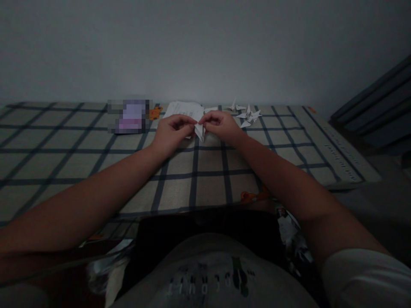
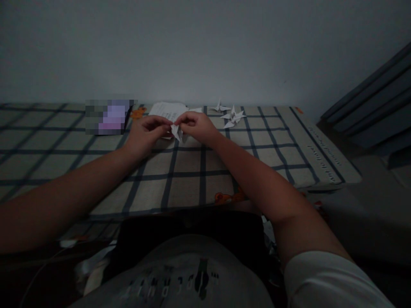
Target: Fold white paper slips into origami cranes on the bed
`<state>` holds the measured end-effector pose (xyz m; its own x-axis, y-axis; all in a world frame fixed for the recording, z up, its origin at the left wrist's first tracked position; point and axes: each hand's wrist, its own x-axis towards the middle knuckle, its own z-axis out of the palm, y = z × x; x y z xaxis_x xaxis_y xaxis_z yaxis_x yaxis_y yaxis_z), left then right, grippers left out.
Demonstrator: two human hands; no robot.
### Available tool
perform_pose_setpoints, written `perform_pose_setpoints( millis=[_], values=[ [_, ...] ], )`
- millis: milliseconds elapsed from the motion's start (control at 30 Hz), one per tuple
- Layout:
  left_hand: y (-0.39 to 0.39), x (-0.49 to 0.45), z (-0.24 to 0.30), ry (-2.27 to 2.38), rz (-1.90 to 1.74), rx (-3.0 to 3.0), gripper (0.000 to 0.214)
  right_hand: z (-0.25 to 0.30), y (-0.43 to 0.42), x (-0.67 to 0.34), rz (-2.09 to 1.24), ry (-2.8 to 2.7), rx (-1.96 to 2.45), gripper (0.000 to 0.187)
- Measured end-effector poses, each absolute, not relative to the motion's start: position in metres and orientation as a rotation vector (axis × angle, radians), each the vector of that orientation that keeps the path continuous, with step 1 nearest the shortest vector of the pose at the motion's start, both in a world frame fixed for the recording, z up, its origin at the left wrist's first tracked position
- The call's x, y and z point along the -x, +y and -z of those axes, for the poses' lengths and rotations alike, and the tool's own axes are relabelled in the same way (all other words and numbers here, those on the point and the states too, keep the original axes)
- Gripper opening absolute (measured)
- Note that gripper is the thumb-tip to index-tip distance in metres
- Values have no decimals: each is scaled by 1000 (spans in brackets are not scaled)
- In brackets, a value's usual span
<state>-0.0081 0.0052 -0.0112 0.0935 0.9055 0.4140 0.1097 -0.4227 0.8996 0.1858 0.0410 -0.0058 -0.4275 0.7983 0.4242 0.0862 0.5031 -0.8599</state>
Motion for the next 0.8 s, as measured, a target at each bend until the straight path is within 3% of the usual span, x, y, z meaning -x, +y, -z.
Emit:
perform_pose_setpoints(
  millis=[300,500,800],
  values=[
    [12,8,14,973,-1468,-1675,21,20,54,-186,-873,-1988,621,34],
    [17,8,19,956,-1420,-1591,31,23,57,-189,-859,-1970,632,33],
    [10,4,13,972,-1416,-1477,21,18,52,-188,-950,-1917,645,26]
  ],
)
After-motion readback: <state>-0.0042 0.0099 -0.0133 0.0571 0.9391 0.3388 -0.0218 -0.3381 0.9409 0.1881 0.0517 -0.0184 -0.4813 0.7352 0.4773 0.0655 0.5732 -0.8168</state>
